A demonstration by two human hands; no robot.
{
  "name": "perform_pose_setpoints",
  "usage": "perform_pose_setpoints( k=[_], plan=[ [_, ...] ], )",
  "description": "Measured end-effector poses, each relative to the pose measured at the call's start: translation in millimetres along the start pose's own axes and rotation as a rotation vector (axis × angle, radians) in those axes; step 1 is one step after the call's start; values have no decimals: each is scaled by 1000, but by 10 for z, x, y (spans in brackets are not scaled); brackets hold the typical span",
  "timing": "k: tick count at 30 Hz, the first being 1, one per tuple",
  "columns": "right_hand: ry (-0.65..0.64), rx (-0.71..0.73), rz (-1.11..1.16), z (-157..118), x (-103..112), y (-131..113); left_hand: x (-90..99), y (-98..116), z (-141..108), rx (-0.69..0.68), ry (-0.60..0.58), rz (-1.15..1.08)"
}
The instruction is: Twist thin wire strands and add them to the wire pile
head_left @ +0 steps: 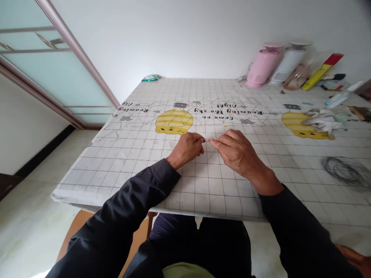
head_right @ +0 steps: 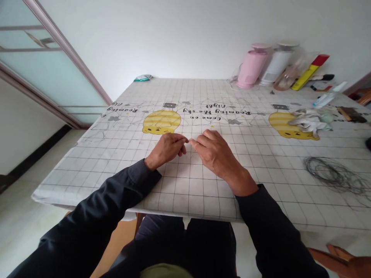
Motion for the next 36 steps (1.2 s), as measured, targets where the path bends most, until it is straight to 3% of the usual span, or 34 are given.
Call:
perform_pose_setpoints(
  k=[6, 16, 21, 23, 26, 29, 31, 33, 36],
  plan=[
    [-178, -43, 77, -22, 18, 6, 24, -26, 9, -11, -37, 74],
    [-122, -129, 258, -100, 105, 138, 38, -17, -2, 8, -116, -111],
    [7, -192, 313, -125, 238, 213, 75, -14, 5, 68, 21, -158],
    [138, -286, 324, -135, 299, 223, 88, -27, 18, 81, 104, -179],
    [274, -565, 392, -148, 312, 208, 85, -43, 35, 74, 178, -241],
    [182, -841, 656, -133, 193, 153, 47, -43, 37, 79, 221, -319],
    [91, -913, 822, -104, 86, 107, 5, -36, 27, 78, 228, -359],
    [121, -887, 831, -71, 8, 79, -41, -23, 9, 69, 213, -374],
    [274, -661, 571, -36, -30, 74, -90, 6, -32, 37, 183, -334]
  ],
)
Point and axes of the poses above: each hand's wrist, its own z-axis towards the middle knuckle, its own x-axis out of the back of the hand, y = z × x, the point moved 1 cm from there along z, towards the middle knuckle, and after that the axes turned 14 degrees about z, right-handed, at the moved point
